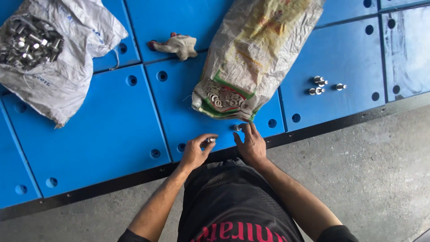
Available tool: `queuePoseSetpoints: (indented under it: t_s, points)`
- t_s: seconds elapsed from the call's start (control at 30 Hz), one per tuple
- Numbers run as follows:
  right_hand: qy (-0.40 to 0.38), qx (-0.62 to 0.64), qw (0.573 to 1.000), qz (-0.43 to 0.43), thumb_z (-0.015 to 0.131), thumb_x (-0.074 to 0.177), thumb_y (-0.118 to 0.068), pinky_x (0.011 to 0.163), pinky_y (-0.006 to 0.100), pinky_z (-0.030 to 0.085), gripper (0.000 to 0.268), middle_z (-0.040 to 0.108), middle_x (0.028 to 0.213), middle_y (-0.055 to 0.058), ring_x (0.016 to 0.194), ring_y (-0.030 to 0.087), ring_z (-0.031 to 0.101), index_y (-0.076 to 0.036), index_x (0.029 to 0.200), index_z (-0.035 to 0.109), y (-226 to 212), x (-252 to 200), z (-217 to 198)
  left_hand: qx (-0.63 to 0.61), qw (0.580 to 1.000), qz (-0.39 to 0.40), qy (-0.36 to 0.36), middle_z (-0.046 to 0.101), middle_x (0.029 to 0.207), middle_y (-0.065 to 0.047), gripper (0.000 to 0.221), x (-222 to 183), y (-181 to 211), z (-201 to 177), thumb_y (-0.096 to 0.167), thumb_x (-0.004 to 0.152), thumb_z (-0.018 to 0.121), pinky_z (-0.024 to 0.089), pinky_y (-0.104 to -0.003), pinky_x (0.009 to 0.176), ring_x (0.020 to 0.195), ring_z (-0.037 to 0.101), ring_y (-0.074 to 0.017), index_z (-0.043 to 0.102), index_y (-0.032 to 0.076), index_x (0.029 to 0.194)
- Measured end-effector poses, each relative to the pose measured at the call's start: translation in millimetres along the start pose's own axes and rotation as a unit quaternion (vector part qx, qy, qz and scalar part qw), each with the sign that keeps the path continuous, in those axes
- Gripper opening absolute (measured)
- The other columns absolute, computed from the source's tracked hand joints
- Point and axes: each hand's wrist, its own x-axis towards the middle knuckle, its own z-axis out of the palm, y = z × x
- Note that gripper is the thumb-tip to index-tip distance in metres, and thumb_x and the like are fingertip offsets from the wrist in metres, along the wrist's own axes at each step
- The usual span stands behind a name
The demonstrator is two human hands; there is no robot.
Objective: Sorting and assembling metal bolts, washers, and nuts on a workspace.
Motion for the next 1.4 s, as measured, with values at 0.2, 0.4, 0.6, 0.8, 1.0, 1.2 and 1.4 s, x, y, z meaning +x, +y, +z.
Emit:
queuePoseSetpoints:
  t_s: [0.2,0.4,0.6,0.8,1.0,1.2,1.4]
  points:
    - [0.111,-0.048,0.979,-0.163,0.071,0.089,-0.021,0.076,0.047,0.059,0.036,0.062,0.120,0.022,0.096,0.042,0.068,-0.010,0.122,0.063,55,21,35,0.058,0.995,0.006,0.078,0.080,0.111,-0.004,0.024,17,-20,5,0.014,0.092,0.077,0.063,-0.035,0.083,0.098,0.079,-0.0199,0.074,0.014,0.116]
    - [0.000,0.028,0.993,-0.116,0.074,0.091,-0.024,0.072,0.045,0.060,0.028,0.067,0.116,0.011,0.090,0.034,0.071,-0.010,0.116,0.073,57,21,-12,0.217,0.948,0.147,0.178,0.067,0.114,-0.008,0.024,31,8,20,0.014,0.078,0.083,0.054,-0.042,0.089,0.105,0.063,-0.0302,0.077,0.018,0.101]
    - [0.075,0.047,0.996,-0.026,0.078,0.091,-0.017,0.070,0.030,0.062,0.017,0.070,0.108,0.009,0.081,0.018,0.076,-0.011,0.108,0.076,160,30,-89,0.242,0.947,0.075,0.200,0.067,0.113,-0.004,0.023,28,9,44,0.014,0.089,0.080,0.053,-0.044,0.093,0.107,0.065,-0.0297,0.072,0.013,0.111]
    - [0.158,-0.075,0.985,-0.006,0.081,0.091,-0.014,0.071,0.036,0.059,0.015,0.071,0.101,0.009,0.083,0.022,0.074,-0.010,0.104,0.075,292,79,-187,0.354,0.888,0.124,0.268,0.066,0.114,-0.008,0.031,34,81,93,0.015,0.085,0.080,0.051,-0.046,0.089,0.105,0.064,-0.0311,0.070,0.009,0.114]
    - [0.070,-0.090,0.988,-0.109,0.079,0.090,-0.019,0.057,0.037,0.059,0.022,0.067,0.114,0.015,0.079,0.028,0.072,-0.007,0.106,0.070,373,150,-180,0.308,0.921,0.082,0.226,0.064,0.110,-0.006,0.023,106,127,220,0.017,0.089,0.081,0.056,-0.039,0.085,0.100,0.066,-0.0244,0.071,0.012,0.109]
    - [0.002,-0.041,0.980,-0.195,0.081,0.088,-0.019,0.078,0.043,0.059,0.033,0.064,0.114,0.009,0.101,0.031,0.069,-0.010,0.117,0.068,335,166,-215,0.265,0.943,0.075,0.187,0.062,0.119,-0.009,0.036,209,174,308,0.018,0.088,0.082,0.059,-0.039,0.085,0.104,0.067,-0.0283,0.067,0.010,0.119]
    - [-0.011,-0.118,0.984,-0.136,0.091,0.068,-0.027,0.073,0.043,0.060,0.070,0.054,0.119,0.017,0.101,0.037,0.064,-0.011,0.129,0.060,342,184,-273,0.304,0.948,-0.006,0.088,0.054,0.127,-0.014,0.069,269,183,346,0.025,0.074,0.090,0.057,-0.042,0.084,0.102,0.065,-0.0313,0.058,0.009,0.134]
